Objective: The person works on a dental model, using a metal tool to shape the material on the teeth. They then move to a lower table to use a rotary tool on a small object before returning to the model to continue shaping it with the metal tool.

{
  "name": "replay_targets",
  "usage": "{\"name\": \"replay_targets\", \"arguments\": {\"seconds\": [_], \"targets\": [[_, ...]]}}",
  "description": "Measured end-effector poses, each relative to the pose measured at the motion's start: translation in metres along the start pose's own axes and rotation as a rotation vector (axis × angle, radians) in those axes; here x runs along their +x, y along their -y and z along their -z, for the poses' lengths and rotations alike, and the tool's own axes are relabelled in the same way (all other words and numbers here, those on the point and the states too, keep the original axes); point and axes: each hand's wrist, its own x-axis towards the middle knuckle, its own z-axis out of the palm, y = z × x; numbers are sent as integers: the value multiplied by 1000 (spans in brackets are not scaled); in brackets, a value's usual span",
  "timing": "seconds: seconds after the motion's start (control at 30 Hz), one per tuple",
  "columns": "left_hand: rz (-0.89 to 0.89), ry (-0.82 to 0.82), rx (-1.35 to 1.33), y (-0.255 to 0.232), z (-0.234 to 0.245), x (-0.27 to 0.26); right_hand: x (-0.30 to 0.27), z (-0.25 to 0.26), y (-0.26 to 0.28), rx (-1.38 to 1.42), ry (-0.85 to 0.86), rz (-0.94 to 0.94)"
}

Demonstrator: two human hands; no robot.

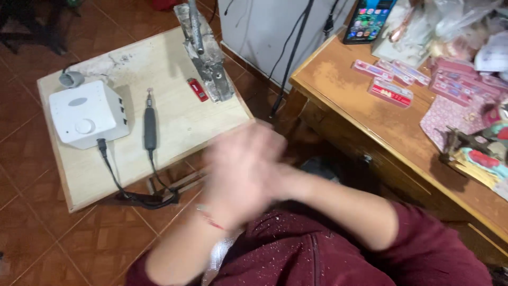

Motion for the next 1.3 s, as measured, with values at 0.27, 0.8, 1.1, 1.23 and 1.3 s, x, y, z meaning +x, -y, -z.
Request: {"name": "replay_targets", "arguments": {"seconds": [0.27,0.8,1.1,1.23,1.3], "targets": [[718,413,-1203,54,-133,-70,-53,41,36,-500,24,327],[689,124,4,129,-91,-90,-65,26,-94,-354,-481,58],[728,70,267,197,-114,-69,-152,34,-74,-255,-648,325],[693,114,320,207,-121,-77,-195,41,-90,-229,-726,347],[807,127,466,213,-127,-78,-224,50,-101,-238,-761,513]]}}
